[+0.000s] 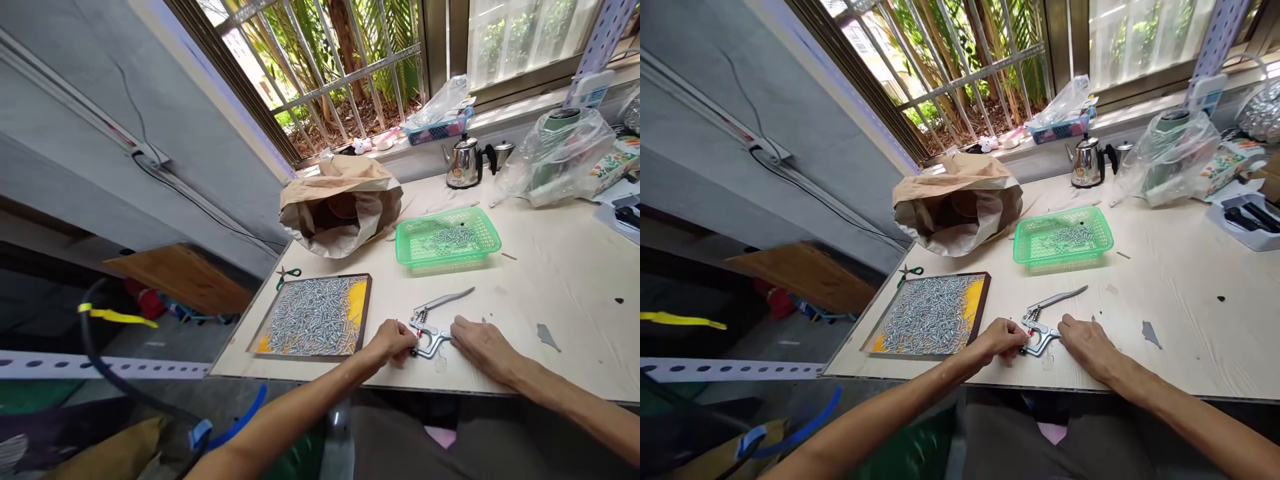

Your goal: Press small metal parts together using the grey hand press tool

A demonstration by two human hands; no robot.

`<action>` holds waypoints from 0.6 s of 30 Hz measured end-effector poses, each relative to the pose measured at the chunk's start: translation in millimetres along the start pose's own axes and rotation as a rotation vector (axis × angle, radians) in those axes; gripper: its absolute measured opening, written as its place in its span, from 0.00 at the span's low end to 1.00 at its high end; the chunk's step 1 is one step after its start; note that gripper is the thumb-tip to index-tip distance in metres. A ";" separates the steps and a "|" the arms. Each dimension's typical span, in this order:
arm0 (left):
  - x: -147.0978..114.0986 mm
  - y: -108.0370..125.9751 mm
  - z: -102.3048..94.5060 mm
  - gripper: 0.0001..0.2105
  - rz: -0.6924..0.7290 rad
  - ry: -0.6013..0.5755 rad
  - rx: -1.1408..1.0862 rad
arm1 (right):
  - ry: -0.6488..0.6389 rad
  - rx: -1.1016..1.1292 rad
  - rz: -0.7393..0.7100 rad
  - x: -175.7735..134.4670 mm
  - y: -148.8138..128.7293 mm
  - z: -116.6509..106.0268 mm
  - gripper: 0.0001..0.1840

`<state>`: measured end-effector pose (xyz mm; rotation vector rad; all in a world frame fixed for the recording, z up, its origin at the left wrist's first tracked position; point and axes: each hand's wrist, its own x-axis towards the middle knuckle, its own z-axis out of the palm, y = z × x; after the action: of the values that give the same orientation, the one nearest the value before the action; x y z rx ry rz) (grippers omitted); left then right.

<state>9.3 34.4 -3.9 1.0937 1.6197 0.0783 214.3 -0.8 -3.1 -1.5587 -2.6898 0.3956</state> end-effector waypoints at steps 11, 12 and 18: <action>-2.5 7.0 -4.0 0.06 -0.095 -0.139 0.000 | 0.009 -0.032 -0.047 4.2 7.7 -6.6 0.07; -2.9 5.6 -3.6 0.07 -0.089 -0.138 -0.004 | 0.042 -0.033 -0.047 6.1 11.5 -7.9 0.15; -2.0 3.9 -2.0 0.08 -0.085 -0.129 0.009 | 0.072 -0.048 -0.052 21.7 28.0 -13.1 0.46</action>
<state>9.9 36.2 0.6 1.0149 1.5495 -0.0545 228.9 33.9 0.8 -1.4809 -2.6984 0.2702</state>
